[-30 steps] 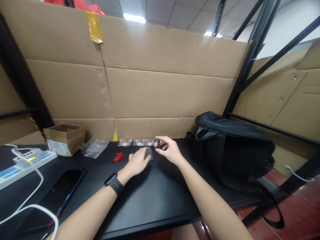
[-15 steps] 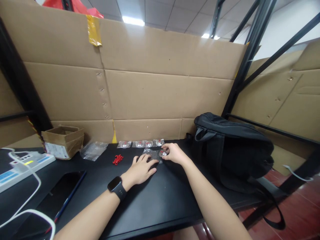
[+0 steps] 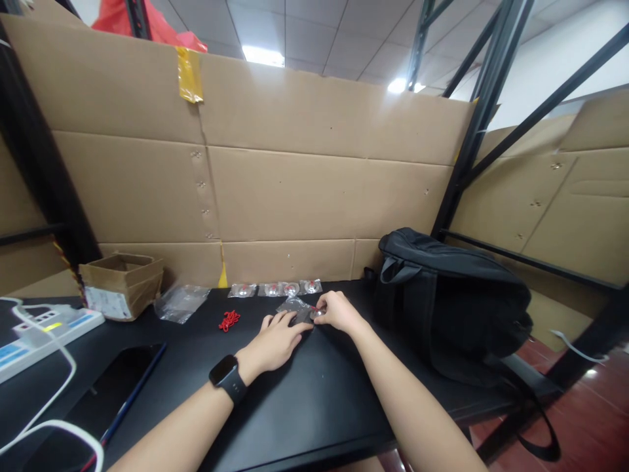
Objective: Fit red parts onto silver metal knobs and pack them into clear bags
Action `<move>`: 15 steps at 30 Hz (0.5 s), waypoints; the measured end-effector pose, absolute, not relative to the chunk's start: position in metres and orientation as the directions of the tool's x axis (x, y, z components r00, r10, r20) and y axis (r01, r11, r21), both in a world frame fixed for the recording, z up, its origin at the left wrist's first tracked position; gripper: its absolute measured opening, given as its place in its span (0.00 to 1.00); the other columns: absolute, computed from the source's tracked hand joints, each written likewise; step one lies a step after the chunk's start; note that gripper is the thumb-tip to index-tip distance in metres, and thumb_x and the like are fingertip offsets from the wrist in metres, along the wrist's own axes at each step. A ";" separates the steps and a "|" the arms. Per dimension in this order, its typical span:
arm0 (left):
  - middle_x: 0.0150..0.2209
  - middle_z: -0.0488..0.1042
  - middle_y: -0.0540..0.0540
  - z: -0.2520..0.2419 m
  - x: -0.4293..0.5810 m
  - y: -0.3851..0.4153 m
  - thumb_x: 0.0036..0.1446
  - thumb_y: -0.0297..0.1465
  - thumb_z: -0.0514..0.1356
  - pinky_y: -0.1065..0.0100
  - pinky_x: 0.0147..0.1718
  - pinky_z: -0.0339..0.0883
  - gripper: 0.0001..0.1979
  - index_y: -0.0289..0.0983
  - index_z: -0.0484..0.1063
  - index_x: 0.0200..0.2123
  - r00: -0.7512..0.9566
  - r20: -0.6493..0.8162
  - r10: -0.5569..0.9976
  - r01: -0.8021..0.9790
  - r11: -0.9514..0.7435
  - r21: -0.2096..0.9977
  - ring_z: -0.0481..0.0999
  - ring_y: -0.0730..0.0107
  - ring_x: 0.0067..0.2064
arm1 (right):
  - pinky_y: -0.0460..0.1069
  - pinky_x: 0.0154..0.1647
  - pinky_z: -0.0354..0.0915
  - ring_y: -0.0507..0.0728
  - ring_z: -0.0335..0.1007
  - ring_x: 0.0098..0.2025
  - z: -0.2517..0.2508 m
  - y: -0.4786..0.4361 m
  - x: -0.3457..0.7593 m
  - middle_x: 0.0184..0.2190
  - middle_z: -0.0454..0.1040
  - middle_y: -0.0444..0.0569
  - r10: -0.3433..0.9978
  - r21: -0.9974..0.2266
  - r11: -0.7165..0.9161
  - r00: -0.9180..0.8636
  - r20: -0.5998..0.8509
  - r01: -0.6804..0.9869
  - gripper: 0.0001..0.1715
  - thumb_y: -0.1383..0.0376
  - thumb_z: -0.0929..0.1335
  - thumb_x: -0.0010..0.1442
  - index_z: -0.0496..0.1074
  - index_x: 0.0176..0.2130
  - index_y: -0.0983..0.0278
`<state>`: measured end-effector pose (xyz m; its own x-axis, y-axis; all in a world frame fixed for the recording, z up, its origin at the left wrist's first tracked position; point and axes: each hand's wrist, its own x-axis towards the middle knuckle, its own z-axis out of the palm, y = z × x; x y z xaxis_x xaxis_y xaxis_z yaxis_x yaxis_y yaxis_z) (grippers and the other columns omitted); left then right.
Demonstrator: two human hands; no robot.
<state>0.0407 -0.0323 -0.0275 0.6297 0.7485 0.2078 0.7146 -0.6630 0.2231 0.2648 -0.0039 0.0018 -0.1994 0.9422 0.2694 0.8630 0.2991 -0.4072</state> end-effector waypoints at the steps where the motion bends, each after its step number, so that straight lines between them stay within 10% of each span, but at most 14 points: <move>1: 0.65 0.62 0.42 -0.027 0.040 -0.032 0.68 0.38 0.45 0.41 0.58 0.52 0.21 0.59 0.66 0.60 0.628 0.201 0.752 0.719 -0.660 0.221 0.58 0.46 0.66 | 0.46 0.34 0.64 0.56 0.75 0.32 0.001 -0.003 0.264 0.29 0.80 0.48 0.942 -0.417 0.301 -0.199 0.271 0.858 0.17 0.63 0.80 0.40 0.80 0.34 0.63; 15: 0.72 0.49 0.45 -0.028 0.033 -0.025 0.69 0.38 0.47 0.35 0.61 0.44 0.23 0.64 0.58 0.64 0.673 0.023 0.739 0.713 -0.656 0.247 0.47 0.46 0.71 | 0.44 0.32 0.63 0.53 0.75 0.29 -0.002 0.004 0.276 0.26 0.80 0.45 0.907 -0.583 0.414 -0.374 0.196 0.699 0.11 0.68 0.75 0.50 0.82 0.37 0.62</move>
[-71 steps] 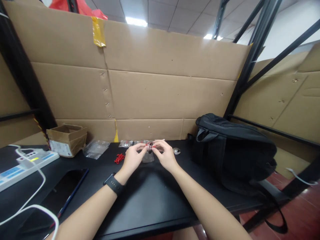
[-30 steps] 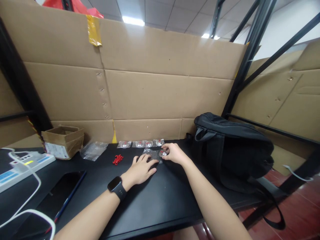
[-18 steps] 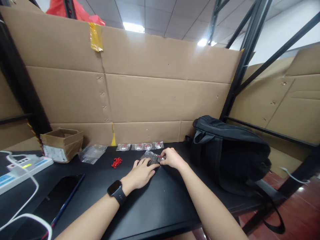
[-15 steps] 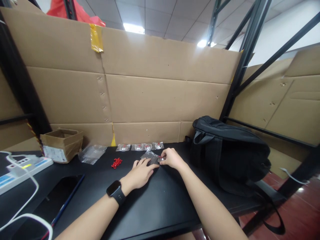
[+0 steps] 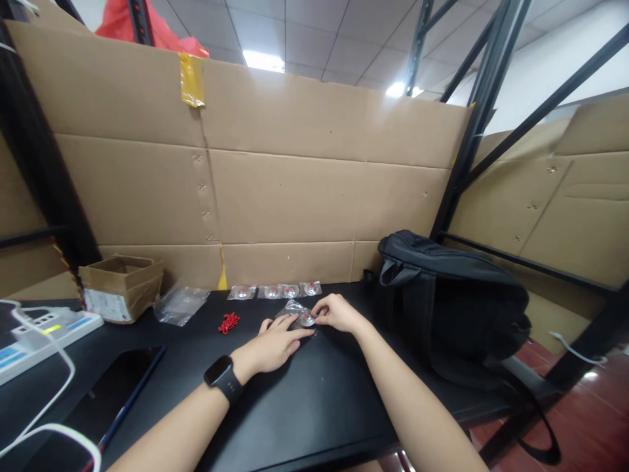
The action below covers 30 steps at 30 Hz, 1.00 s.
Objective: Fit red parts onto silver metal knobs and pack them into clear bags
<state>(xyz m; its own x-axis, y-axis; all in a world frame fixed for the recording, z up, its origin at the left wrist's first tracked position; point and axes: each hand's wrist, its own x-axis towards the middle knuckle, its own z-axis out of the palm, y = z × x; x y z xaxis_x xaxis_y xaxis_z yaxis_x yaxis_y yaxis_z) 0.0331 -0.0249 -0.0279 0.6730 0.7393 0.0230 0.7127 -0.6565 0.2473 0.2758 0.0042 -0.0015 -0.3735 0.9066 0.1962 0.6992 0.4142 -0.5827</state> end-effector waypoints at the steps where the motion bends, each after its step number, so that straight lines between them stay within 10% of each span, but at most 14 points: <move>1: 0.72 0.48 0.46 -0.027 0.032 -0.024 0.68 0.38 0.47 0.34 0.61 0.43 0.23 0.64 0.58 0.64 0.678 0.018 0.735 0.709 -0.659 0.251 0.46 0.46 0.71 | 0.44 0.31 0.63 0.52 0.74 0.28 -0.003 0.005 0.274 0.25 0.79 0.44 0.901 -0.574 0.429 -0.374 0.220 0.697 0.10 0.67 0.76 0.50 0.82 0.36 0.62; 10: 0.73 0.42 0.50 -0.019 0.026 -0.026 0.66 0.39 0.51 0.32 0.61 0.41 0.23 0.65 0.60 0.62 0.669 0.027 0.743 0.717 -0.654 0.244 0.42 0.45 0.72 | 0.44 0.31 0.61 0.51 0.71 0.29 -0.027 0.018 0.257 0.30 0.78 0.44 0.867 -0.542 0.492 -0.329 0.374 0.681 0.19 0.62 0.80 0.45 0.78 0.37 0.62; 18: 0.65 0.63 0.45 -0.015 0.024 -0.028 0.63 0.37 0.53 0.40 0.58 0.52 0.21 0.54 0.68 0.58 0.627 0.174 0.760 0.742 -0.650 0.164 0.59 0.47 0.65 | 0.45 0.35 0.62 0.54 0.73 0.33 -0.028 0.021 0.258 0.35 0.80 0.46 0.808 -0.425 0.587 -0.466 0.359 0.689 0.16 0.61 0.76 0.54 0.81 0.44 0.56; 30: 0.72 0.47 0.47 -0.019 0.022 -0.021 0.63 0.35 0.50 0.43 0.60 0.53 0.26 0.53 0.61 0.64 0.670 0.055 0.741 0.719 -0.665 0.203 0.55 0.53 0.69 | 0.46 0.40 0.62 0.55 0.74 0.38 -0.021 0.012 0.246 0.36 0.79 0.47 0.838 -0.350 0.516 -0.376 0.395 0.782 0.06 0.59 0.73 0.58 0.81 0.35 0.58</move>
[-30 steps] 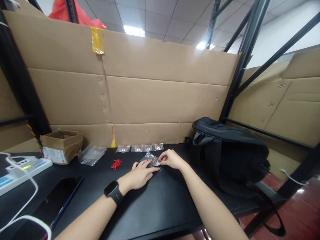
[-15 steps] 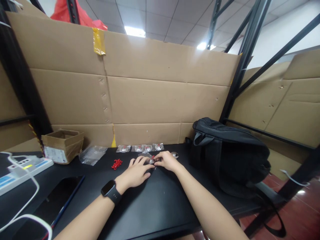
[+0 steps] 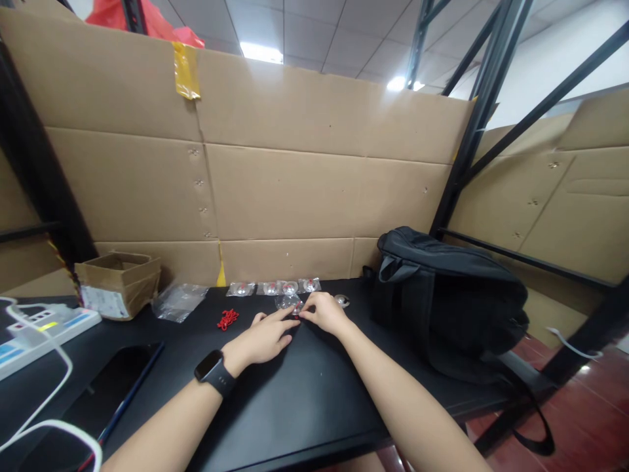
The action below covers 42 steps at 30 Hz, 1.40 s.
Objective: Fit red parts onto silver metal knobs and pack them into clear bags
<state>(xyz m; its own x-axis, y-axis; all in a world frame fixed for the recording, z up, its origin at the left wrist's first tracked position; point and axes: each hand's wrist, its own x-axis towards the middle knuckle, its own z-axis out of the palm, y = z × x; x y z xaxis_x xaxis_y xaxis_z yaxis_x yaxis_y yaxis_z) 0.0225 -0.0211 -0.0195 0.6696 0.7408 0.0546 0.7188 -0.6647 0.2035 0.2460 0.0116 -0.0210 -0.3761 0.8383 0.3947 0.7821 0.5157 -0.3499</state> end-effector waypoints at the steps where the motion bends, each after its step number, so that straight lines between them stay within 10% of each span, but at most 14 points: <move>1: 0.72 0.47 0.47 -0.019 0.023 -0.021 0.64 0.35 0.50 0.43 0.61 0.52 0.26 0.52 0.61 0.65 0.676 0.047 0.735 0.713 -0.669 0.208 0.54 0.53 0.70 | 0.46 0.39 0.62 0.55 0.74 0.38 -0.021 0.010 0.245 0.36 0.79 0.46 0.843 -0.346 0.499 -0.354 0.405 0.794 0.05 0.60 0.73 0.58 0.80 0.34 0.58; 13: 0.73 0.43 0.47 -0.008 0.017 -0.023 0.61 0.32 0.52 0.34 0.62 0.43 0.28 0.54 0.61 0.65 0.721 -0.055 0.691 0.676 -0.683 0.277 0.46 0.48 0.72 | 0.48 0.36 0.58 0.56 0.70 0.38 -0.025 0.010 0.223 0.41 0.72 0.48 0.879 -0.317 0.303 -0.135 0.457 0.899 0.17 0.57 0.73 0.56 0.67 0.43 0.59; 23: 0.62 0.65 0.50 0.007 0.005 -0.020 0.58 0.26 0.55 0.52 0.62 0.54 0.22 0.52 0.72 0.52 0.742 0.113 0.661 0.615 -0.737 0.280 0.64 0.58 0.64 | 0.47 0.37 0.64 0.53 0.70 0.36 -0.021 0.017 0.241 0.44 0.71 0.48 0.841 -0.493 0.525 -0.332 0.428 0.694 0.24 0.61 0.75 0.52 0.68 0.47 0.60; 28: 0.58 0.69 0.46 0.001 0.004 -0.009 0.53 0.23 0.58 0.61 0.57 0.60 0.27 0.46 0.65 0.56 0.613 0.343 0.712 0.644 -0.701 0.304 0.68 0.61 0.59 | 0.45 0.37 0.65 0.50 0.69 0.33 -0.018 0.022 0.268 0.42 0.73 0.48 0.813 -0.599 0.582 -0.392 0.430 0.550 0.10 0.71 0.67 0.60 0.72 0.43 0.63; 32: 0.51 0.74 0.46 -0.010 0.014 -0.001 0.56 0.32 0.63 0.60 0.52 0.61 0.14 0.43 0.71 0.47 0.509 0.412 0.756 0.736 -0.630 0.247 0.70 0.57 0.55 | 0.45 0.35 0.64 0.49 0.67 0.30 -0.023 0.020 0.265 0.42 0.73 0.46 0.800 -0.559 0.599 -0.427 0.421 0.573 0.20 0.72 0.77 0.47 0.75 0.41 0.62; 36: 0.44 0.77 0.47 -0.013 0.018 0.003 0.60 0.36 0.61 0.61 0.50 0.61 0.05 0.43 0.75 0.37 0.512 0.406 0.757 0.741 -0.628 0.237 0.73 0.59 0.51 | 0.45 0.39 0.64 0.51 0.68 0.33 -0.028 0.020 0.252 0.34 0.74 0.44 0.774 -0.509 0.632 -0.452 0.443 0.584 0.07 0.66 0.77 0.52 0.79 0.35 0.61; 42: 0.39 0.80 0.48 -0.016 0.006 0.008 0.60 0.39 0.59 0.64 0.47 0.64 0.10 0.41 0.77 0.34 0.442 0.372 0.816 0.662 -0.577 0.479 0.77 0.62 0.43 | 0.46 0.38 0.65 0.53 0.72 0.33 -0.028 0.022 0.253 0.33 0.79 0.47 0.825 -0.636 0.565 -0.386 0.413 0.527 0.03 0.66 0.72 0.57 0.79 0.33 0.63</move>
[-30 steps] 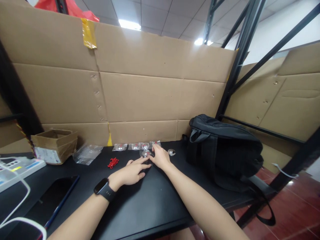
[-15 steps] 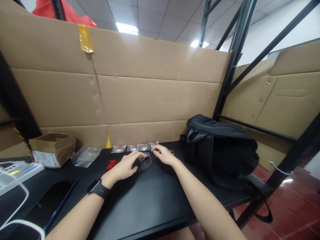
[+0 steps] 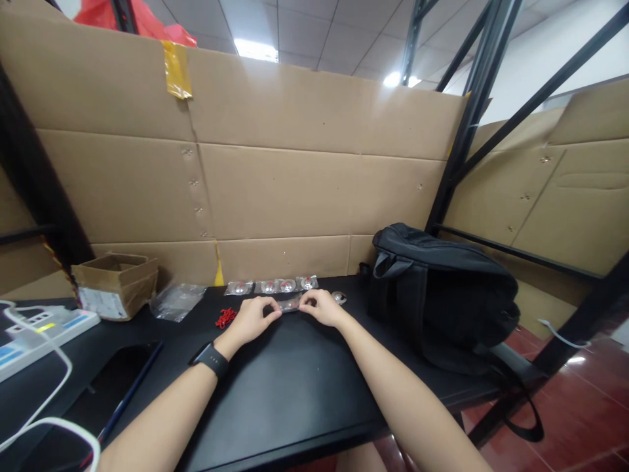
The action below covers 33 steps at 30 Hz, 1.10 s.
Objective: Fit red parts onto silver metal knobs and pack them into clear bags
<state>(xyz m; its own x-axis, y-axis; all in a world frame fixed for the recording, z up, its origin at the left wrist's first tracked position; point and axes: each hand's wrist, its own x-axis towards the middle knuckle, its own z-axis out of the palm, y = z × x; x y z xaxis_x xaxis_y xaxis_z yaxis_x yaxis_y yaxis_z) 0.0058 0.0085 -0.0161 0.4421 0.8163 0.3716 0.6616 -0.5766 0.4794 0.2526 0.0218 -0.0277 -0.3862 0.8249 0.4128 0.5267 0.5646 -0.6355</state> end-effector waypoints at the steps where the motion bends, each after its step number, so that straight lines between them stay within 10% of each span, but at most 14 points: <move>1: 0.38 0.81 0.48 -0.018 0.005 0.010 0.59 0.40 0.59 0.65 0.46 0.65 0.11 0.40 0.77 0.34 0.422 0.354 0.835 0.632 -0.551 0.545 0.78 0.62 0.41 | 0.46 0.37 0.65 0.53 0.73 0.33 -0.028 0.022 0.253 0.32 0.79 0.47 0.854 -0.682 0.519 -0.353 0.383 0.515 0.04 0.66 0.72 0.57 0.79 0.32 0.64; 7: 0.35 0.82 0.45 -0.027 0.012 0.014 0.56 0.42 0.59 0.64 0.43 0.68 0.15 0.38 0.75 0.41 0.288 0.226 0.930 0.570 -0.356 0.741 0.80 0.61 0.39 | 0.46 0.32 0.66 0.54 0.74 0.28 -0.033 0.024 0.247 0.24 0.78 0.46 0.955 -0.848 0.294 -0.166 0.245 0.441 0.05 0.67 0.72 0.52 0.77 0.32 0.66; 12: 0.34 0.82 0.53 -0.021 0.017 0.003 0.57 0.36 0.58 0.59 0.50 0.62 0.28 0.46 0.59 0.61 0.244 0.216 0.945 0.696 -0.326 0.640 0.80 0.62 0.42 | 0.45 0.36 0.67 0.52 0.75 0.28 -0.034 0.020 0.245 0.26 0.78 0.39 0.936 -0.806 0.351 -0.192 0.294 0.477 0.33 0.72 0.71 0.50 0.69 0.56 0.58; 22: 0.50 0.75 0.43 -0.015 0.021 -0.010 0.61 0.44 0.54 0.50 0.53 0.54 0.17 0.47 0.80 0.44 0.398 0.298 0.868 0.817 -0.483 0.315 0.68 0.49 0.56 | 0.51 0.52 0.63 0.60 0.70 0.49 -0.028 0.010 0.244 0.47 0.75 0.51 0.819 -0.428 0.572 -0.463 0.338 0.699 0.23 0.67 0.74 0.46 0.80 0.45 0.59; 33: 0.40 0.81 0.44 -0.015 0.020 -0.006 0.64 0.37 0.54 0.54 0.50 0.53 0.12 0.42 0.76 0.37 0.319 0.316 0.894 0.837 -0.422 0.349 0.75 0.54 0.48 | 0.48 0.40 0.64 0.56 0.75 0.36 -0.024 0.010 0.240 0.33 0.80 0.48 0.850 -0.557 0.525 -0.372 0.372 0.644 0.09 0.65 0.67 0.63 0.78 0.37 0.62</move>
<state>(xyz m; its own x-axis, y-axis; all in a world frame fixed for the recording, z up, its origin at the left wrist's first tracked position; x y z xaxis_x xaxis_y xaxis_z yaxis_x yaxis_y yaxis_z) 0.0203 -0.0065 -0.0149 0.3188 0.8936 0.3159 0.8366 -0.4219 0.3493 0.2405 0.0098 -0.0243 -0.3718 0.8505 0.3721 0.6438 0.5250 -0.5567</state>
